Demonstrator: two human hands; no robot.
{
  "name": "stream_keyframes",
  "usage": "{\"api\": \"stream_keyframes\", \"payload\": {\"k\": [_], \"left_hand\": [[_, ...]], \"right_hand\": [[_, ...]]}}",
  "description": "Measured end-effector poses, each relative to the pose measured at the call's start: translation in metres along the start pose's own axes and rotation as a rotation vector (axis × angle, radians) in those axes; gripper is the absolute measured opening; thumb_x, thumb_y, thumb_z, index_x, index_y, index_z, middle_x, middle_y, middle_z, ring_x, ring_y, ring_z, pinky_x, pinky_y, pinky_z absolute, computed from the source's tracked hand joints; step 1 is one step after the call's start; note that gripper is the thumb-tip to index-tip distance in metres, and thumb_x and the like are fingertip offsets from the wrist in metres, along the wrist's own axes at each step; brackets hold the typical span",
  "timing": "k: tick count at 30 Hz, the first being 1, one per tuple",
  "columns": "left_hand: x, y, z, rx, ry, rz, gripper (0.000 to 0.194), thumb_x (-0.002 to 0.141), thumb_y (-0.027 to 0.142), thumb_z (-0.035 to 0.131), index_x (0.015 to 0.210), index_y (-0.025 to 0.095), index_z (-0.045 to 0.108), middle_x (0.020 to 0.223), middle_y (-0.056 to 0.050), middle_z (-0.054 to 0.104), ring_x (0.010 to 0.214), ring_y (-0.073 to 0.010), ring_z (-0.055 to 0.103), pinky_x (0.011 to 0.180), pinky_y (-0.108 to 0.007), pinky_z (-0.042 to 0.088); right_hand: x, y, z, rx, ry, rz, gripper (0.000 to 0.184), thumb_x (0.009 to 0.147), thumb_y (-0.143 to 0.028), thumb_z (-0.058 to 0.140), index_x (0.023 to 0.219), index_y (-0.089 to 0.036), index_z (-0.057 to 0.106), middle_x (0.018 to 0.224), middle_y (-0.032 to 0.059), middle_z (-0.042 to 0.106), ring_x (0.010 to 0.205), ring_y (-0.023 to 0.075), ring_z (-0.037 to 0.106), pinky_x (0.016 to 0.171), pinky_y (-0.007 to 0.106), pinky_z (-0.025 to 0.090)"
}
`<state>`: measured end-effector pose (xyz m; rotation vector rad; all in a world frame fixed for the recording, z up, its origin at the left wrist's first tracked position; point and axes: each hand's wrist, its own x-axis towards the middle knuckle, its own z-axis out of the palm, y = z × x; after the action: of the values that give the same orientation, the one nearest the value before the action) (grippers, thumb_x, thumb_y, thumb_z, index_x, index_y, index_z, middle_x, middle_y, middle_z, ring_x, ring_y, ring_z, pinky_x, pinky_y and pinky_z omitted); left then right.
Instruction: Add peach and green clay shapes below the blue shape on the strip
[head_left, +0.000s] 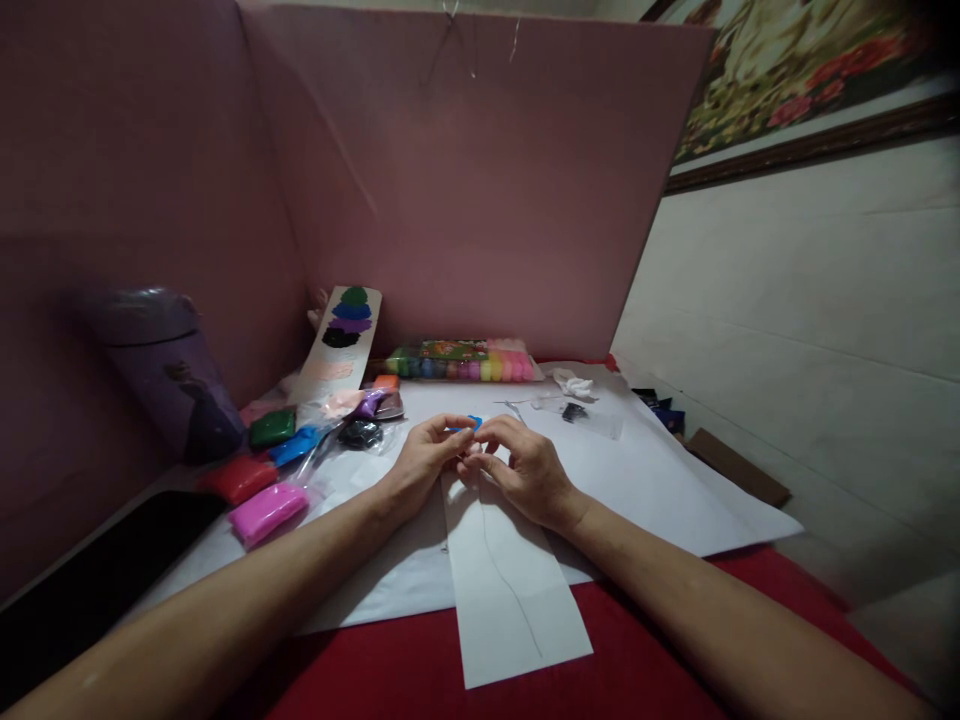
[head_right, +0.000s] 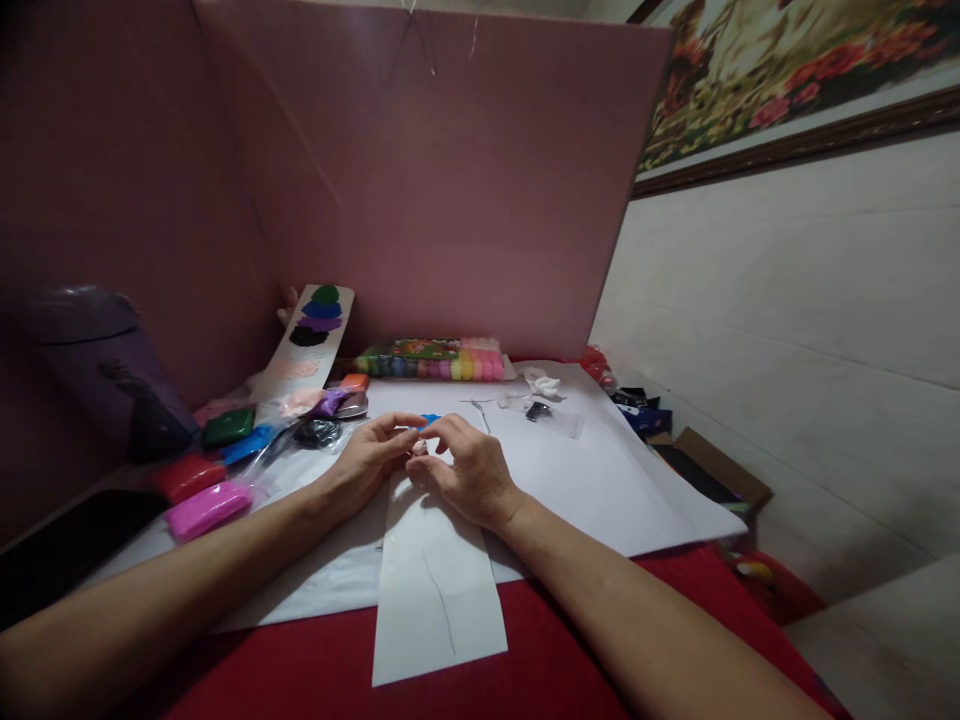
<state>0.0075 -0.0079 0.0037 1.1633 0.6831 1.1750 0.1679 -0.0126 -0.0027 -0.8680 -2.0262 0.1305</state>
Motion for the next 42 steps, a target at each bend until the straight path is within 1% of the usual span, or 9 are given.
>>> {"api": "stream_keyframes", "payload": {"k": [3, 7, 12, 17, 22, 27, 32, 36, 42], "left_hand": [[0.0001, -0.0003, 0.0, 0.018, -0.008, 0.015, 0.038, 0.068, 0.035, 0.075, 0.091, 0.011, 0.059, 0.068, -0.005, 0.066, 0.052, -0.012, 0.059, 0.049, -0.023, 0.048], [-0.0006, 0.0, 0.0003, -0.016, -0.03, -0.008, 0.039, 0.065, 0.029, 0.078, 0.093, 0.012, 0.057, 0.064, -0.003, 0.065, 0.054, -0.013, 0.06, 0.052, -0.025, 0.05], [-0.0006, 0.0005, 0.0003, 0.019, -0.016, 0.012, 0.037, 0.068, 0.031, 0.076, 0.093, 0.01, 0.058, 0.07, -0.005, 0.067, 0.055, -0.0125, 0.06, 0.05, -0.023, 0.049], [-0.0012, 0.0002, -0.0006, 0.009, -0.037, -0.003, 0.04, 0.065, 0.026, 0.078, 0.095, 0.011, 0.057, 0.066, -0.003, 0.065, 0.055, -0.0129, 0.06, 0.053, -0.025, 0.05], [-0.0008, -0.0002, -0.0008, 0.012, -0.022, -0.001, 0.04, 0.066, 0.032, 0.077, 0.094, 0.01, 0.059, 0.072, -0.006, 0.068, 0.055, -0.0131, 0.061, 0.051, -0.023, 0.049], [-0.0003, -0.0002, -0.0014, -0.005, -0.032, -0.005, 0.041, 0.063, 0.028, 0.079, 0.094, 0.012, 0.059, 0.067, -0.003, 0.066, 0.055, -0.0134, 0.061, 0.055, -0.026, 0.05], [-0.0003, 0.0002, -0.0003, -0.001, -0.012, 0.002, 0.04, 0.065, 0.033, 0.077, 0.093, 0.011, 0.06, 0.07, -0.005, 0.067, 0.056, -0.0132, 0.061, 0.051, -0.023, 0.049], [-0.0005, 0.0002, -0.0004, -0.024, -0.024, -0.013, 0.041, 0.062, 0.029, 0.08, 0.094, 0.011, 0.06, 0.068, -0.004, 0.066, 0.058, -0.014, 0.062, 0.056, -0.025, 0.05], [-0.0003, -0.0006, -0.0008, 0.0, -0.021, 0.01, 0.04, 0.064, 0.032, 0.078, 0.093, 0.011, 0.061, 0.068, -0.005, 0.066, 0.056, -0.014, 0.061, 0.052, -0.024, 0.049]], "right_hand": [[0.0005, -0.0002, 0.0, 0.002, 0.022, 0.004, 0.006, 0.082, -0.023, 0.061, 0.087, -0.021, 0.058, 0.085, 0.0023, 0.06, 0.073, 0.0151, 0.057, 0.062, 0.026, 0.042], [0.0004, 0.0, 0.0002, -0.027, 0.022, 0.022, 0.018, 0.075, -0.024, 0.07, 0.087, -0.02, 0.057, 0.081, 0.0013, 0.059, 0.073, 0.0165, 0.056, 0.065, 0.027, 0.042], [-0.0001, -0.0007, 0.0007, 0.017, 0.003, 0.002, 0.005, 0.082, -0.02, 0.061, 0.087, -0.021, 0.059, 0.086, 0.002, 0.06, 0.075, 0.0151, 0.057, 0.067, 0.027, 0.043], [0.0007, -0.001, 0.0009, -0.007, 0.006, 0.037, 0.02, 0.072, -0.021, 0.072, 0.086, -0.021, 0.058, 0.082, 0.0006, 0.059, 0.073, 0.0161, 0.056, 0.068, 0.028, 0.043], [0.0009, -0.0011, 0.0002, 0.01, 0.02, 0.014, 0.007, 0.08, -0.018, 0.062, 0.085, -0.02, 0.057, 0.083, 0.0015, 0.059, 0.074, 0.0153, 0.056, 0.066, 0.027, 0.042], [0.0, -0.0009, 0.0003, -0.018, 0.012, 0.043, 0.018, 0.074, -0.022, 0.07, 0.086, -0.021, 0.056, 0.082, 0.001, 0.059, 0.073, 0.0164, 0.056, 0.066, 0.027, 0.043], [-0.0002, -0.001, -0.0001, -0.003, 0.013, 0.022, 0.004, 0.083, -0.02, 0.059, 0.085, -0.021, 0.056, 0.083, 0.0017, 0.059, 0.074, 0.0151, 0.057, 0.062, 0.025, 0.041], [-0.0001, -0.0004, -0.0002, -0.022, 0.014, 0.038, 0.018, 0.075, -0.023, 0.069, 0.088, -0.021, 0.056, 0.082, 0.0006, 0.059, 0.072, 0.0155, 0.056, 0.061, 0.026, 0.041], [-0.0004, -0.0002, -0.0002, -0.009, 0.02, 0.024, 0.01, 0.079, -0.021, 0.065, 0.083, -0.02, 0.056, 0.08, 0.0005, 0.059, 0.072, 0.0149, 0.057, 0.063, 0.026, 0.041]]}}
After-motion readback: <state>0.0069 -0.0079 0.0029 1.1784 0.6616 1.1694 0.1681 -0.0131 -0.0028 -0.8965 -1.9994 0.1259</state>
